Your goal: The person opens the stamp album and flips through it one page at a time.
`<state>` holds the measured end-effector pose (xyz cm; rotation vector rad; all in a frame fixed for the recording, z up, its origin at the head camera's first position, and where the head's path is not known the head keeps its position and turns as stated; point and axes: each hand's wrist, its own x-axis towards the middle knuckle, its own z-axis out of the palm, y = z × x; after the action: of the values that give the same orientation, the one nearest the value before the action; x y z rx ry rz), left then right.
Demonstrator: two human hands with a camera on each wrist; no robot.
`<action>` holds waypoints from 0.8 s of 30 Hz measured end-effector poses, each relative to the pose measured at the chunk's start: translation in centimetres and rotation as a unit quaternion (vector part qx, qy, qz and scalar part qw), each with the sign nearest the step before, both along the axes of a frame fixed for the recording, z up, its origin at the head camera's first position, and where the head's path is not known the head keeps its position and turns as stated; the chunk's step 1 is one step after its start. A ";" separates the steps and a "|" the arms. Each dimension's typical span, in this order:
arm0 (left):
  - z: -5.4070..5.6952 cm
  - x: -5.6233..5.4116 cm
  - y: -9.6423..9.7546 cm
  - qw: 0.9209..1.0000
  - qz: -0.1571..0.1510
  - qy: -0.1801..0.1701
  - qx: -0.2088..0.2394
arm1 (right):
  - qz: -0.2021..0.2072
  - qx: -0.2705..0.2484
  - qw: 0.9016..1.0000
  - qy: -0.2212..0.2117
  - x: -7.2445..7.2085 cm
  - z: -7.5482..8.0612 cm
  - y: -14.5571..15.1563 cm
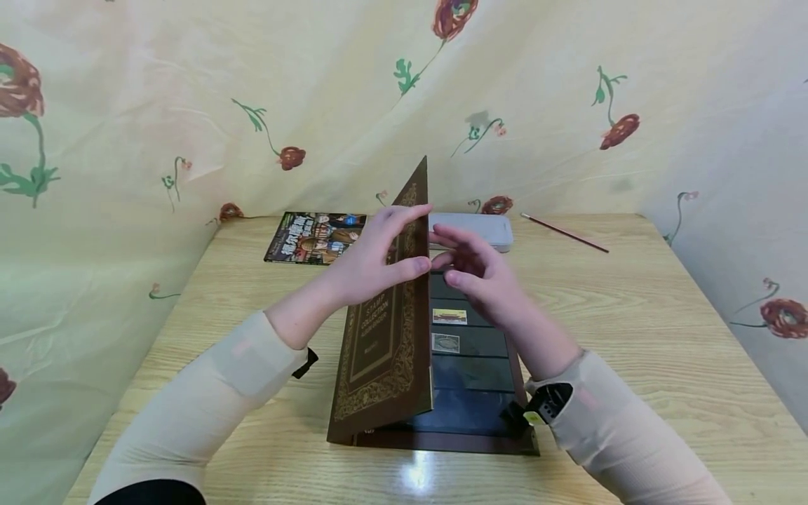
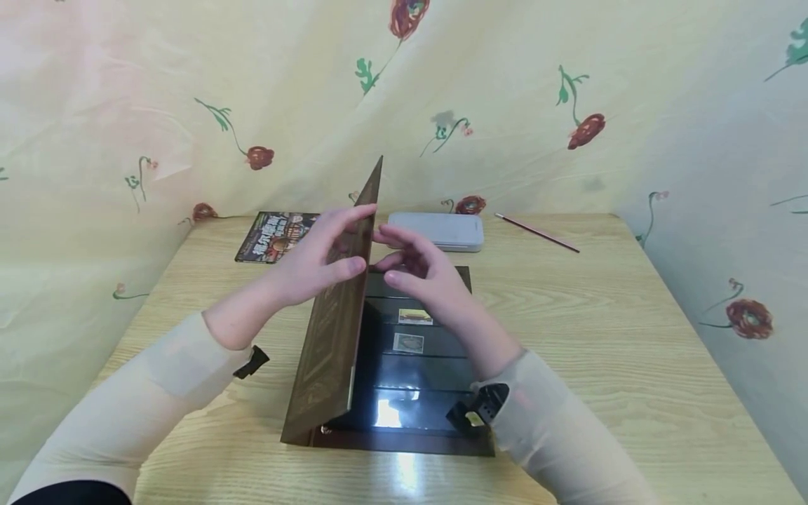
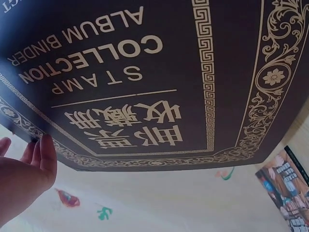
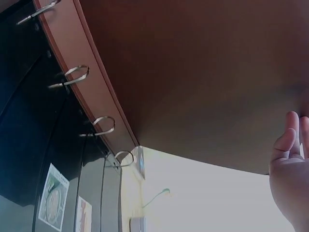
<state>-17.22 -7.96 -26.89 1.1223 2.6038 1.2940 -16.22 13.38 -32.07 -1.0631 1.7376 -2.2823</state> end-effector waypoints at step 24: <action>1.6 0.5 -2.9 0.996 0.069 -0.055 -0.004 | -0.054 0.163 0.985 0.003 -0.1 -2.7 1.8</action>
<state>-16.76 -10.85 -25.25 0.8567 2.6438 1.3273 -16.30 15.16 -34.73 -0.9320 2.1232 -1.9508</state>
